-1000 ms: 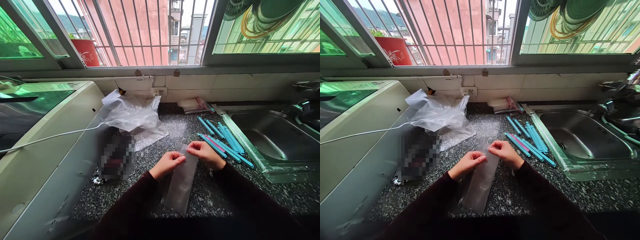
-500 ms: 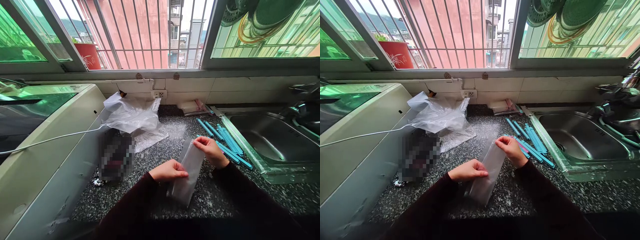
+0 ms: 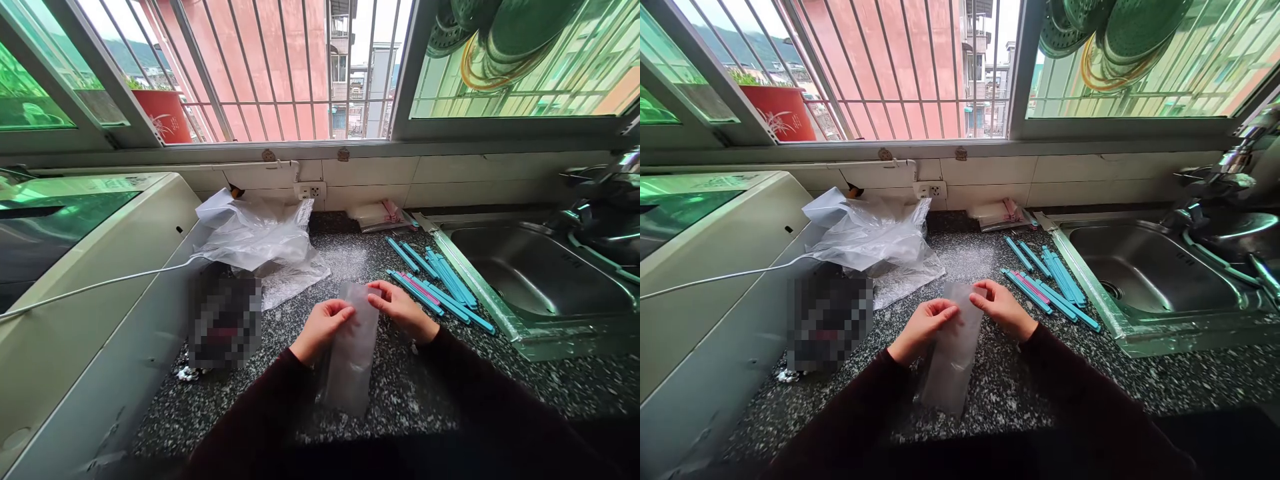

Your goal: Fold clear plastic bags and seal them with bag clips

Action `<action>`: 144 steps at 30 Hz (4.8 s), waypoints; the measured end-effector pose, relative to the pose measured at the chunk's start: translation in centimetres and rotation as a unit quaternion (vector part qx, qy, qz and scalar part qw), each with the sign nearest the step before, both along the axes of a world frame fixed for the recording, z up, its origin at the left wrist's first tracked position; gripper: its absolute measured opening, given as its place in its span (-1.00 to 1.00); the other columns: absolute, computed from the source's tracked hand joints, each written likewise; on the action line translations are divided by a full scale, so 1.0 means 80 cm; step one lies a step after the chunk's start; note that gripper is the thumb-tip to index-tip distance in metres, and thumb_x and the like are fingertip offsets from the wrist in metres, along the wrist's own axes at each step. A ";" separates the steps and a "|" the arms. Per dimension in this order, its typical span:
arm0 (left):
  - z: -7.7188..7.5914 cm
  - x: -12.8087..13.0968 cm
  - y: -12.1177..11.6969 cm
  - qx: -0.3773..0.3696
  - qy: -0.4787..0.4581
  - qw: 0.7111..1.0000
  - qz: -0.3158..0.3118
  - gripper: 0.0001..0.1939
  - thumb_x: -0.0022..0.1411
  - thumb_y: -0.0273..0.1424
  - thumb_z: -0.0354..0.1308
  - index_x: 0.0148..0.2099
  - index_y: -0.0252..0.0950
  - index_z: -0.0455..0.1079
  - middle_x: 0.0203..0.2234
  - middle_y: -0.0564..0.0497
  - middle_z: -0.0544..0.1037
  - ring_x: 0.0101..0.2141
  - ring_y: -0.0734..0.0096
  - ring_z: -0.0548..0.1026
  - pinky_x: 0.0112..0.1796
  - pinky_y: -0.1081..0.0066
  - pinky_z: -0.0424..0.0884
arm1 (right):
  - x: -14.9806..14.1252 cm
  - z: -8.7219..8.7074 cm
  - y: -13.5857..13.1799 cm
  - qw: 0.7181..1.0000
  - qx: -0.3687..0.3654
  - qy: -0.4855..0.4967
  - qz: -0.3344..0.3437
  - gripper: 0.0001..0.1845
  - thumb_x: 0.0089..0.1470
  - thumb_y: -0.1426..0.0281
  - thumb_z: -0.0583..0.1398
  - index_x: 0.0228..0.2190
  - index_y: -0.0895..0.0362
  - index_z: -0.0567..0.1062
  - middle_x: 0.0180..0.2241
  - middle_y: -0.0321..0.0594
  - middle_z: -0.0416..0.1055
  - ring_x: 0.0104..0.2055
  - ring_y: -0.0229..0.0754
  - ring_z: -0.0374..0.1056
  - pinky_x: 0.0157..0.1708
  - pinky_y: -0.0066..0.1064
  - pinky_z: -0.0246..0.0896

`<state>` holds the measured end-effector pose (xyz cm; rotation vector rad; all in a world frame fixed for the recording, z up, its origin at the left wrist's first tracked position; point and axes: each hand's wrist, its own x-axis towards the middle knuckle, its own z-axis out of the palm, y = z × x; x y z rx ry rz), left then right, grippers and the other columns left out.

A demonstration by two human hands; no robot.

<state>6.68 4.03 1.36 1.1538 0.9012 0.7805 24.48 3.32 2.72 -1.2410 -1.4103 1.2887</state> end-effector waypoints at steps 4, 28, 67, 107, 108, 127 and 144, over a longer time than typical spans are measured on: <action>-0.001 -0.002 0.003 0.006 -0.026 0.999 0.023 -0.57 -0.13 -0.07 0.28 -0.47 -0.39 0.41 -0.61 0.02 0.49 -0.61 0.53 0.37 -0.53 0.51 0.26 | -0.003 -0.005 0.000 0.998 0.000 -0.028 0.062 -0.65 -0.15 0.12 0.23 -0.50 0.19 0.43 -0.47 -0.25 0.43 -0.40 -0.22 0.31 -0.32 -0.35 0.21; 0.003 -0.008 0.007 -0.046 -0.070 0.995 0.048 -0.61 -0.15 -0.15 0.31 -0.39 -0.37 0.38 -0.60 0.06 0.49 -0.64 0.57 0.34 -0.54 0.52 0.25 | 0.123 0.020 0.012 0.777 -0.058 -0.613 -0.129 -0.85 -0.09 0.35 0.14 -0.46 0.06 0.53 -0.47 -0.18 0.49 -0.43 -0.11 0.35 -0.56 -0.40 -0.04; -0.001 -0.009 0.013 -0.006 -0.030 0.997 0.065 -0.70 -0.16 -0.21 0.24 -0.46 -0.35 0.36 -0.65 0.06 0.45 -0.62 0.55 0.31 -0.53 0.51 0.18 | 0.025 0.021 -0.013 0.876 0.306 -0.357 -0.110 -0.77 0.07 0.26 0.09 -0.37 0.14 0.46 -0.48 -0.17 0.40 -0.46 -0.19 0.29 -0.42 -0.35 0.20; 0.004 -0.021 0.017 -0.004 -0.037 0.999 0.020 -0.74 -0.17 -0.33 0.28 -0.39 -0.38 0.44 -0.55 0.03 0.49 -0.49 0.49 0.36 -0.40 0.49 0.19 | -0.002 -0.009 -0.005 0.998 0.002 -0.053 -0.017 -0.44 -0.09 -0.11 0.08 -0.68 0.13 0.25 -0.73 -0.40 0.13 -0.65 -0.38 -0.02 -0.62 -0.46 -0.14; 0.004 -0.021 0.016 -0.008 -0.039 0.999 0.020 -0.73 -0.17 -0.32 0.29 -0.38 -0.38 0.44 -0.55 0.02 0.49 -0.49 0.49 0.36 -0.40 0.49 0.19 | -0.002 -0.010 -0.005 0.998 0.002 -0.054 -0.018 -0.44 -0.09 -0.11 0.08 -0.68 0.13 0.26 -0.73 -0.40 0.13 -0.66 -0.38 -0.01 -0.62 -0.46 -0.14; 0.001 -0.022 0.027 -0.058 -0.088 0.976 0.189 -0.67 -0.21 -0.19 0.28 -0.55 -0.36 0.33 -0.68 0.11 0.36 -0.62 0.58 0.25 -0.55 0.53 0.12 | 0.003 -0.022 0.003 0.992 -0.005 0.074 -0.102 -0.39 -0.11 -0.16 0.06 -0.45 0.16 0.41 -0.66 -0.35 0.25 -0.65 -0.37 0.10 -0.66 -0.51 -0.03; -0.001 -0.016 0.020 -0.078 -0.102 0.986 0.110 -0.44 -0.01 0.08 0.06 -0.57 -0.37 0.38 -0.69 -0.01 0.44 -0.61 0.47 0.34 -0.49 0.47 0.25 | 0.011 -0.022 -0.004 0.805 0.403 -0.433 -0.049 -0.83 0.05 0.33 0.15 -0.48 0.13 0.49 -0.52 -0.26 0.32 -0.48 -0.31 0.23 -0.47 -0.50 0.06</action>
